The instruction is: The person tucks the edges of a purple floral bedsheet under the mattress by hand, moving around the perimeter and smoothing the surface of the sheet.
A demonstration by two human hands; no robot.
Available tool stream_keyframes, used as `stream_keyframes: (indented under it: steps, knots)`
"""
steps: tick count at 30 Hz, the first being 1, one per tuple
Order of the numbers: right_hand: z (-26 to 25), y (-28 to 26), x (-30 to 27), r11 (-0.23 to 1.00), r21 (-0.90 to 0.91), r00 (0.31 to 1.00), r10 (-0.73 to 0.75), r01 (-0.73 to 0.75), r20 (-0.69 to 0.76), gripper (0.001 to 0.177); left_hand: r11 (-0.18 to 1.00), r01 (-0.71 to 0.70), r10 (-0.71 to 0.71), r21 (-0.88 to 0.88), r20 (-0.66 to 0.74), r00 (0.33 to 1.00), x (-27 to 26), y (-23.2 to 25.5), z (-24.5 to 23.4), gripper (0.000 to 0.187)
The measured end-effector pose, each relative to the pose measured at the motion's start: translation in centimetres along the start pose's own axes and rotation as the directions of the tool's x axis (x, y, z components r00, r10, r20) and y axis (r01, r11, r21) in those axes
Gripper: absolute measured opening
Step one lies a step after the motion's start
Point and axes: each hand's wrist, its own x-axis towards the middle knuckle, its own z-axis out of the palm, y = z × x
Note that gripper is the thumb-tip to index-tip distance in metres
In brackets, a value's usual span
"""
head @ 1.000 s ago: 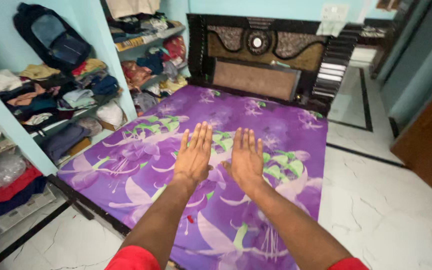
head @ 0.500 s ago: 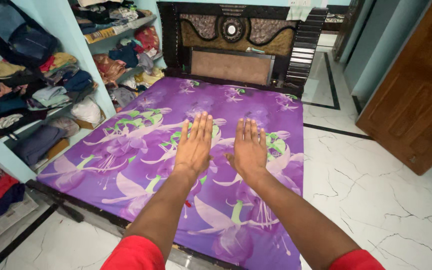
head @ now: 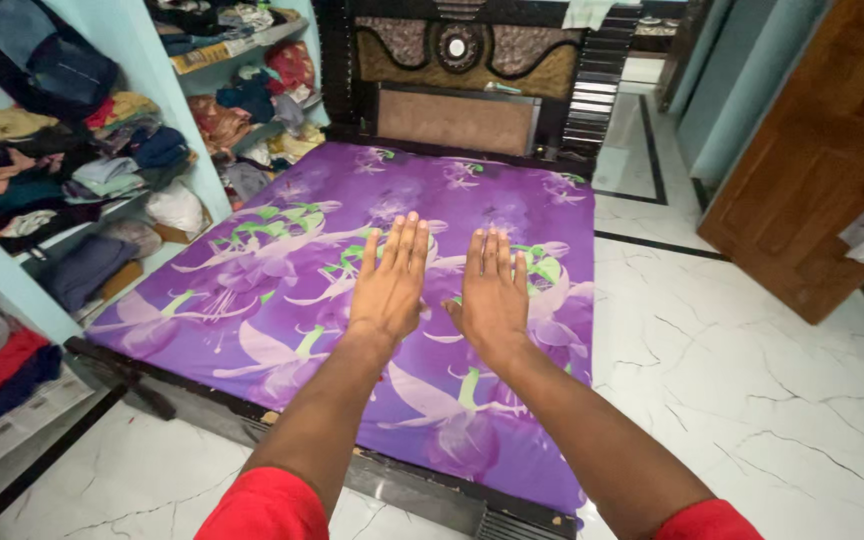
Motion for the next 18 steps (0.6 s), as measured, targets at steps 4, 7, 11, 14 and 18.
stream_keyframes:
  steps: [4, 7, 11, 14, 18]
  knots:
    - [-1.1, -0.5, -0.7, 0.999, -0.003, 0.999, 0.039, -0.039, -0.004, 0.116, 0.999, 0.005, -0.004, -0.052, 0.017, 1.000, -1.2, -0.5, -0.9, 0.120]
    - [-1.4, -1.4, -1.1, 0.997, -0.017, 0.997, 0.070, -0.070, -0.030, 0.115, 0.998, -0.030, 0.030, -0.063, -0.003, 1.000, -1.8, -1.4, -0.6, 0.120]
    - [-1.1, -3.5, -1.2, 0.994, -0.065, 0.990, 0.080, -0.087, -0.112, 0.113, 0.995, -0.068, 0.061, -0.074, -0.092, 0.994, -2.4, -3.6, 0.4, 0.119]
    - [-0.8, -5.8, -1.2, 0.990, -0.081, 0.985, 0.104, -0.116, -0.139, 0.114, 0.993, -0.105, 0.097, -0.061, -0.118, 0.988, -2.9, -5.9, 0.8, 0.118]
    - [-0.3, -9.1, -0.8, 0.983, -0.075, 0.973, 0.152, -0.167, -0.172, 0.114, 0.983, -0.155, 0.143, -0.103, -0.109, 0.984, -3.4, -9.3, 1.1, 0.120]
